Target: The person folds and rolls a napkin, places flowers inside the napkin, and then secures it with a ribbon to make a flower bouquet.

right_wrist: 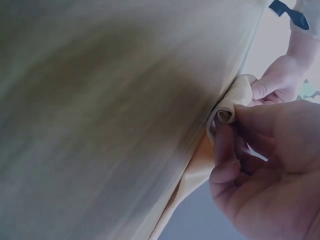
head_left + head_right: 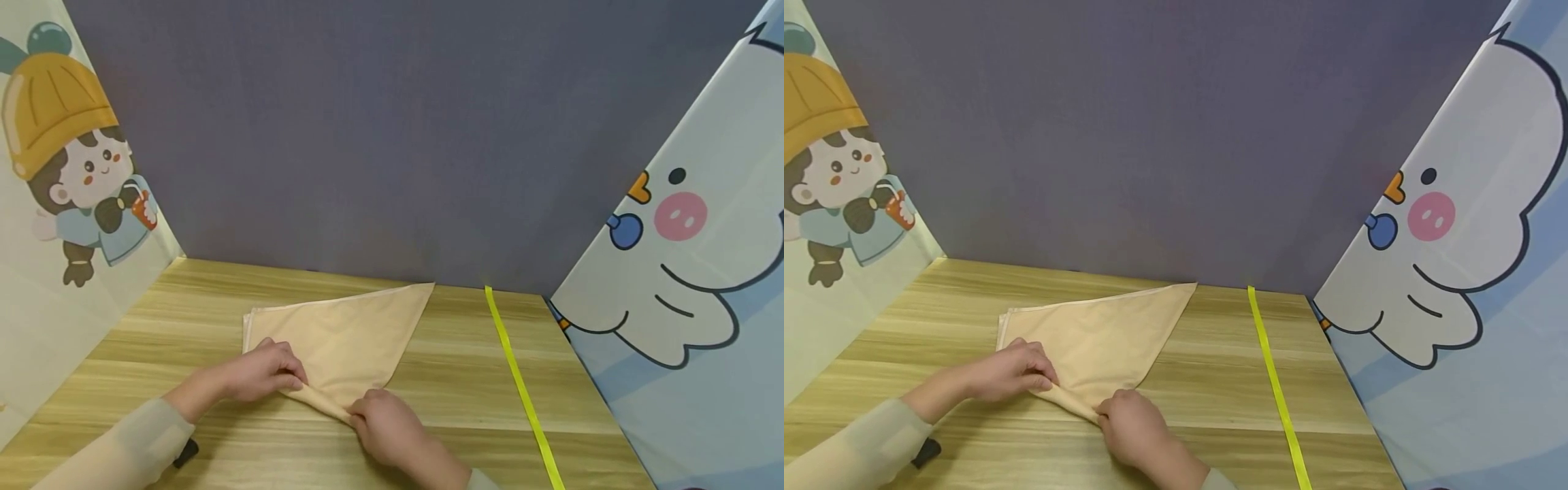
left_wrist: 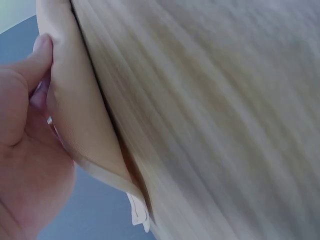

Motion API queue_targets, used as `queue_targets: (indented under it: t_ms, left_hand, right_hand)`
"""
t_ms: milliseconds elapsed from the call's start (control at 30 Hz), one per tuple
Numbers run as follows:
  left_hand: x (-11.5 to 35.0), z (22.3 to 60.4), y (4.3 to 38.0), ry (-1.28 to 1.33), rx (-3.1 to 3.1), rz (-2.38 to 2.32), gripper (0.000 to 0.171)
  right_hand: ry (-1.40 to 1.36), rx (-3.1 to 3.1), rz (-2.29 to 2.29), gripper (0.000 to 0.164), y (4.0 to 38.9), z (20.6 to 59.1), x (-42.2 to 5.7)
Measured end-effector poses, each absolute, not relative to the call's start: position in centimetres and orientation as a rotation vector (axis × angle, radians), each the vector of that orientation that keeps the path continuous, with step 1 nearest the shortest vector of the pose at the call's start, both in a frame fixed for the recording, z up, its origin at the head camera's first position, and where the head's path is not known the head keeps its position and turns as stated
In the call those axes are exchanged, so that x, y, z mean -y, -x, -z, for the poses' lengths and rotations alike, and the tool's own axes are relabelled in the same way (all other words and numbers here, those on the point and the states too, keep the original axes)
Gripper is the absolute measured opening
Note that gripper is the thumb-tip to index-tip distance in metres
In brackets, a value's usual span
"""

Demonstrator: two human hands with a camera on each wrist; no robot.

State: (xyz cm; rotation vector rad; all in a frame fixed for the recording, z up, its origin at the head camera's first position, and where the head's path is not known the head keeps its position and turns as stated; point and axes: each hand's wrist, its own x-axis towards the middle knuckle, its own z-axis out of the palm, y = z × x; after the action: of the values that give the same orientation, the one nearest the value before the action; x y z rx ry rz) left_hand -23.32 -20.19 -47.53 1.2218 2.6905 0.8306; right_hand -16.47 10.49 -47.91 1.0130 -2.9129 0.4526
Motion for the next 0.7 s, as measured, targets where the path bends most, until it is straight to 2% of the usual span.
queue_targets:
  t_ms: [267,700]
  left_hand:
    - [19.43,47.83,23.46,-1.128,-2.713,-0.878,0.009]
    - [19.82,48.07,23.21,-1.194,-2.734,-0.891,0.012]
  right_hand:
    - [-0.929,2.943,-0.626,0.004,16.69,47.92,-10.68]
    - [-0.93,2.953,-0.593,0.006,16.98,48.05,-10.48]
